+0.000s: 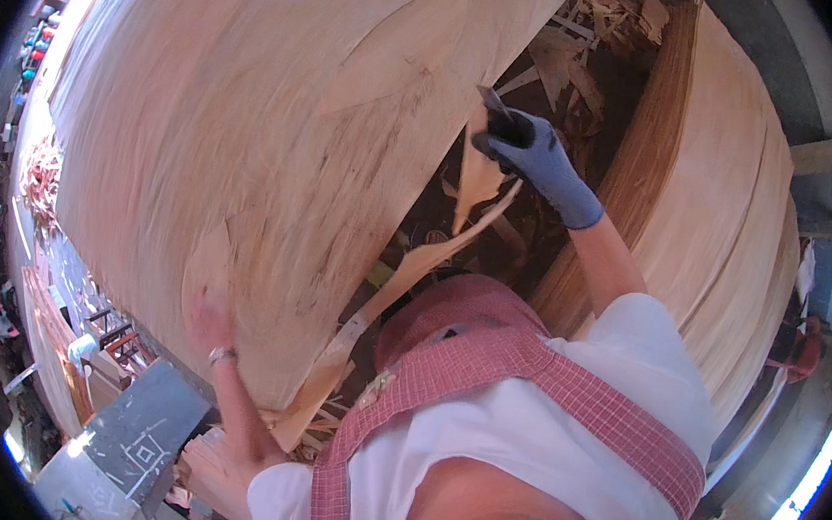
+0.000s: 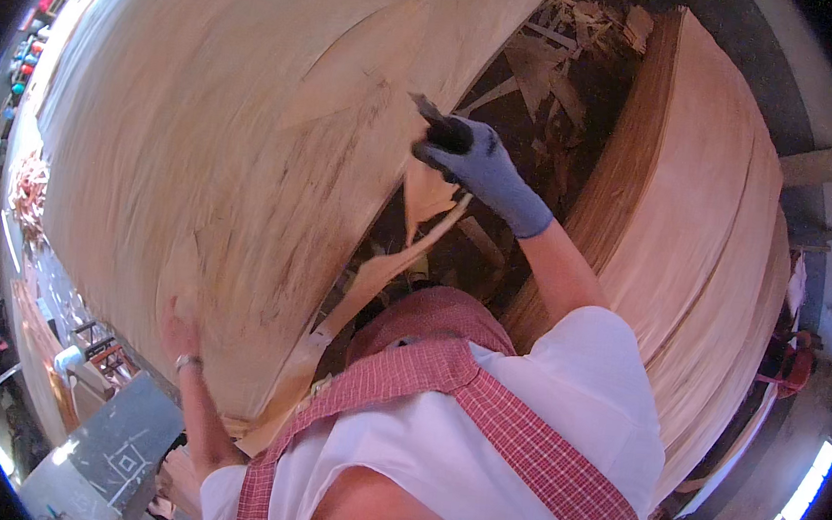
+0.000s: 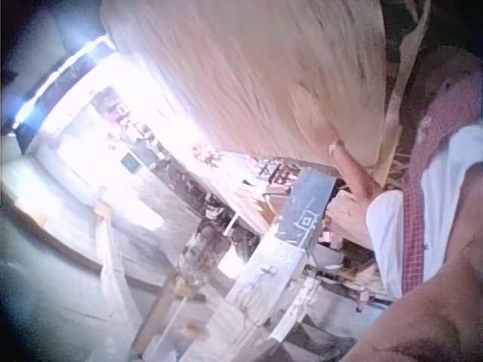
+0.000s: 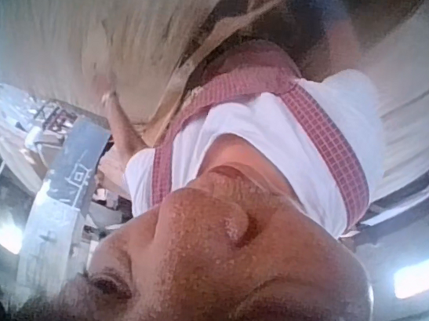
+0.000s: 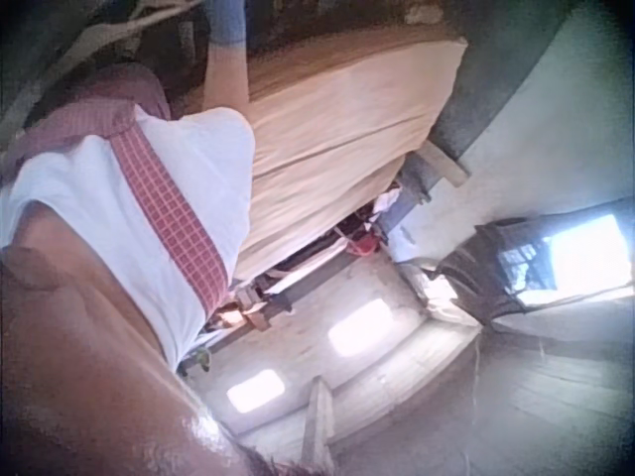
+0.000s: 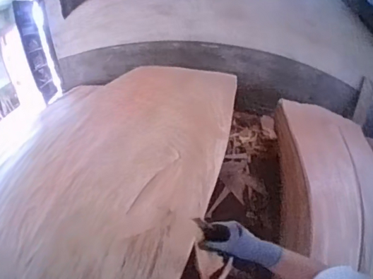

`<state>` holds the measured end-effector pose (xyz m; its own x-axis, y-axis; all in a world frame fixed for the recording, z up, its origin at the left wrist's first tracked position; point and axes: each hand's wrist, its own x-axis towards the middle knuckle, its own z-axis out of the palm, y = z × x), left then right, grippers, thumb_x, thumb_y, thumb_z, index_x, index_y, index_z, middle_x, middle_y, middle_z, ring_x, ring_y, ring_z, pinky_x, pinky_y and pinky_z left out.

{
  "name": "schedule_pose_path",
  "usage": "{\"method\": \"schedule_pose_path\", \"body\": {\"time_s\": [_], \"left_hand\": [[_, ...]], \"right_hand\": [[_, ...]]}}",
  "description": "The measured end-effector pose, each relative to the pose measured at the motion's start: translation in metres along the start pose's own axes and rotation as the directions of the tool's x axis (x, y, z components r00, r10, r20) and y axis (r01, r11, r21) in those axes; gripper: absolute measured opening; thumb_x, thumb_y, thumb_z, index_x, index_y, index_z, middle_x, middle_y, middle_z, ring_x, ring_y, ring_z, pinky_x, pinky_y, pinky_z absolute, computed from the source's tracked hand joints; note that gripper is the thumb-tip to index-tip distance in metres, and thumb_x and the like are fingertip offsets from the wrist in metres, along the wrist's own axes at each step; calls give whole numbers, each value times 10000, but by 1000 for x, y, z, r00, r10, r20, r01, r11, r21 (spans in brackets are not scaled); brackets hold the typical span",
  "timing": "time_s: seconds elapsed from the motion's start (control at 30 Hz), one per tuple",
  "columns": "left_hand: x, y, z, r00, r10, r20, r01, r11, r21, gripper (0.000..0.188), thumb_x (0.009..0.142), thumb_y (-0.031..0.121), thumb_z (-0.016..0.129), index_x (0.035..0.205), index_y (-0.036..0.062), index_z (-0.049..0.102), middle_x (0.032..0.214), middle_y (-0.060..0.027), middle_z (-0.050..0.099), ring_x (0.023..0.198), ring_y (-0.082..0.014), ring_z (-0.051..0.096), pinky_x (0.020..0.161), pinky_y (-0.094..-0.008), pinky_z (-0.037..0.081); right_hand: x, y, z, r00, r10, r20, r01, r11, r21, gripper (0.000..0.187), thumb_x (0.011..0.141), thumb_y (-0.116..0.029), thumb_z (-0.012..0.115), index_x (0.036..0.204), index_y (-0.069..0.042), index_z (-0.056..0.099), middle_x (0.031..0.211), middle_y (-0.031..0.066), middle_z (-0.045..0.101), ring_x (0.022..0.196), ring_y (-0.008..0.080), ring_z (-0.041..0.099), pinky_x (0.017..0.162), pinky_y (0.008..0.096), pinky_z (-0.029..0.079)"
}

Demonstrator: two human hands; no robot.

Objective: The person applies adhesive tape to cracks and holes in large sheets of wood veneer using a small cutting tool to trim tape and remove excess wood material.

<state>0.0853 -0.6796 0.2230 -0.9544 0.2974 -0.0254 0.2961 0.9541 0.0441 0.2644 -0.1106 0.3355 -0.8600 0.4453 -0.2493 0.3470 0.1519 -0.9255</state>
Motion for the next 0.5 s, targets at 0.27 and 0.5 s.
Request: {"method": "schedule_pose_path", "body": {"time_s": [0.27, 0.5], "left_hand": [[30, 317, -74, 970, 228, 82, 10, 300, -954, 397, 852, 286, 750, 1099, -5, 639, 972, -94, 710, 867, -231, 675, 753, -319, 515], [38, 272, -59, 917, 156, 366, 394, -229, -890, 192, 919, 220, 693, 971, 37, 659, 814, 6, 665, 649, -94, 601, 577, -248, 481]], "right_hand": [[24, -73, 105, 956, -277, 95, 267, 958, 101, 420, 788, -288, 810, 1062, -22, 637, 950, 107, 677, 808, 151, 615, 749, 316, 513], [26, -19, 135, 936, -15, 351, 46, 996, -79, 518, 753, -348, 840, 1075, 16, 661, 921, 70, 685, 865, 132, 623, 791, 287, 508]]}}
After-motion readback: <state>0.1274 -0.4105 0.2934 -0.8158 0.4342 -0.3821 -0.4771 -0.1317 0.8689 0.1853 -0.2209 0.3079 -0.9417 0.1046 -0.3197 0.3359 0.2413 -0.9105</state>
